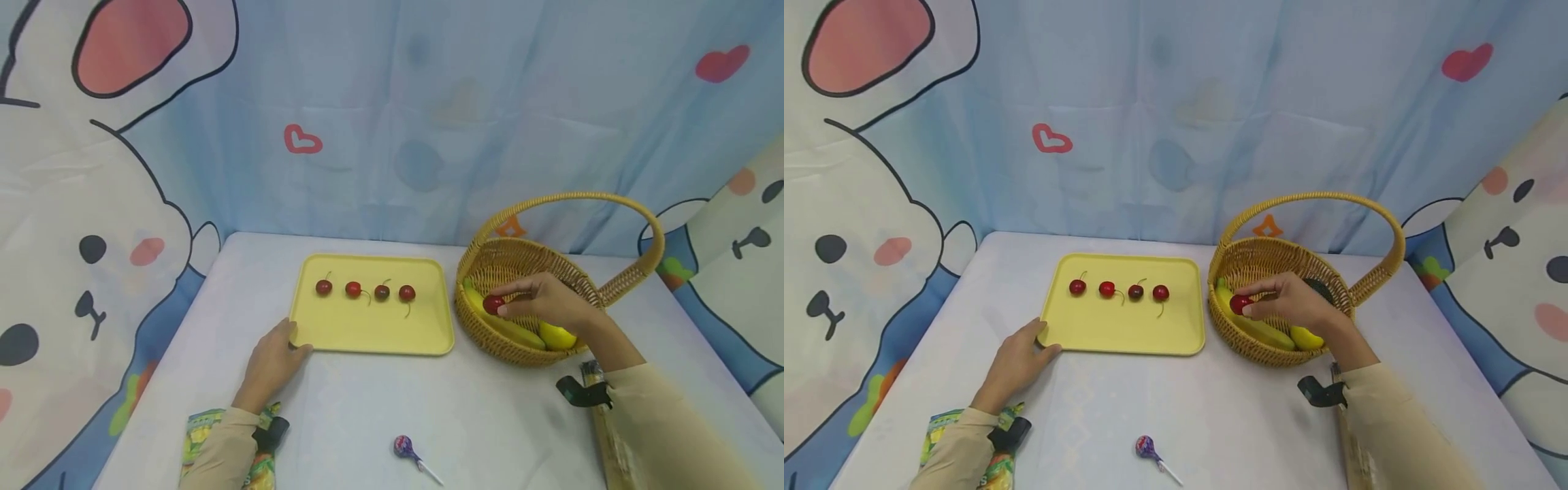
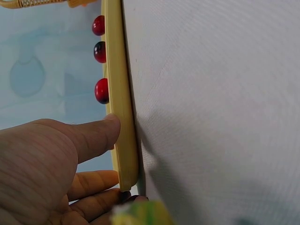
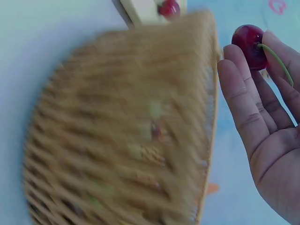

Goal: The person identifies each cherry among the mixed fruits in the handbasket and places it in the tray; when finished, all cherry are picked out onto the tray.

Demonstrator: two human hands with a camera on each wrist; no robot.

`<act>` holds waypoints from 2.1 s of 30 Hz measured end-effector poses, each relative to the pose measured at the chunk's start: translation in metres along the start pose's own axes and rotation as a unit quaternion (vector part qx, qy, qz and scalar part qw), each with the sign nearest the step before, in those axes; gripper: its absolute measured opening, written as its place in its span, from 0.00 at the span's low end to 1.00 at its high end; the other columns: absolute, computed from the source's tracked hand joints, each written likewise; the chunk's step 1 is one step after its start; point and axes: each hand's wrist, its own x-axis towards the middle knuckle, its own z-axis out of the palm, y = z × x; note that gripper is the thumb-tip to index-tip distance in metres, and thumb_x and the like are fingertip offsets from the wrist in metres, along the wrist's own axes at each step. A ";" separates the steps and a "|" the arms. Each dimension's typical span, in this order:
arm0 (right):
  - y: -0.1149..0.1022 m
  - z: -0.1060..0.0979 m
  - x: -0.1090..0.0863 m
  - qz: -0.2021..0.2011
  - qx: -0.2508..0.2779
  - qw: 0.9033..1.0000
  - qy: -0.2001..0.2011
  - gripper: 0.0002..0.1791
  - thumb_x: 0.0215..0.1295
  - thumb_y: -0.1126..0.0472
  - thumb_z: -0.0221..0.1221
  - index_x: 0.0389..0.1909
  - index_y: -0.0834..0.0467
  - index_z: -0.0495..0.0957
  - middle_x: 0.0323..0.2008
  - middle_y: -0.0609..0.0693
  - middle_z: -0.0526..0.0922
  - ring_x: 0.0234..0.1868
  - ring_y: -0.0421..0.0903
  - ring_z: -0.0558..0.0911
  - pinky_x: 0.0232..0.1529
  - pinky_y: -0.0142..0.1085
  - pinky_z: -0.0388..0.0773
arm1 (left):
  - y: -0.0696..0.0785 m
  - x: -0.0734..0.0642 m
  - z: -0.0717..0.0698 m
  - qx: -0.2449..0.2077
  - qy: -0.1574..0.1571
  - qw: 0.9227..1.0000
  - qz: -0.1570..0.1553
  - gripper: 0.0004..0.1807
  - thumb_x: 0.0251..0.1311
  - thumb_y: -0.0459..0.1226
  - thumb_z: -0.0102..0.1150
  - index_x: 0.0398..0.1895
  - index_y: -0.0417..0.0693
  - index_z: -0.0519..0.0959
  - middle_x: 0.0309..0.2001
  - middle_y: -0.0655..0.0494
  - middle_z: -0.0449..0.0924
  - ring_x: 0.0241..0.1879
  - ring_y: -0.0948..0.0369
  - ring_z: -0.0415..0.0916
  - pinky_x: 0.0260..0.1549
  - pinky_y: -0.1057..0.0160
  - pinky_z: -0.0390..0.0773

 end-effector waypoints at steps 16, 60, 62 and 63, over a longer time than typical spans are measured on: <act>-0.016 0.065 0.004 -0.101 -0.115 0.980 0.130 0.06 0.63 0.66 0.65 0.40 0.61 0.87 0.38 0.51 0.88 0.39 0.45 0.84 0.38 0.31 0.83 | -0.001 0.001 0.001 0.005 -0.011 1.000 -0.010 0.34 0.63 0.39 0.64 0.66 0.26 0.66 0.70 0.29 0.62 0.69 0.36 0.62 0.68 0.42 0.65; -0.080 0.220 0.136 -0.171 -0.166 0.967 0.090 0.13 0.57 0.67 0.69 0.44 0.59 0.88 0.42 0.52 0.88 0.45 0.46 0.84 0.47 0.39 0.84 | -0.001 0.003 0.002 0.000 -0.006 1.000 -0.012 0.34 0.63 0.40 0.64 0.66 0.26 0.67 0.69 0.29 0.63 0.69 0.37 0.63 0.68 0.42 0.66; -0.085 0.227 0.139 -0.184 -0.162 0.966 0.086 0.14 0.57 0.67 0.69 0.46 0.59 0.87 0.44 0.52 0.88 0.46 0.47 0.85 0.48 0.39 0.84 | -0.001 0.003 0.002 0.000 -0.006 1.000 -0.012 0.34 0.63 0.40 0.64 0.66 0.26 0.67 0.69 0.29 0.64 0.69 0.37 0.63 0.68 0.42 0.66; -0.088 0.231 0.140 -0.189 -0.160 0.965 0.084 0.14 0.57 0.67 0.69 0.46 0.59 0.87 0.44 0.52 0.88 0.46 0.47 0.84 0.48 0.39 0.84 | -0.001 0.004 0.003 0.000 -0.006 1.000 -0.012 0.34 0.63 0.40 0.64 0.66 0.27 0.67 0.69 0.29 0.64 0.69 0.37 0.63 0.68 0.42 0.66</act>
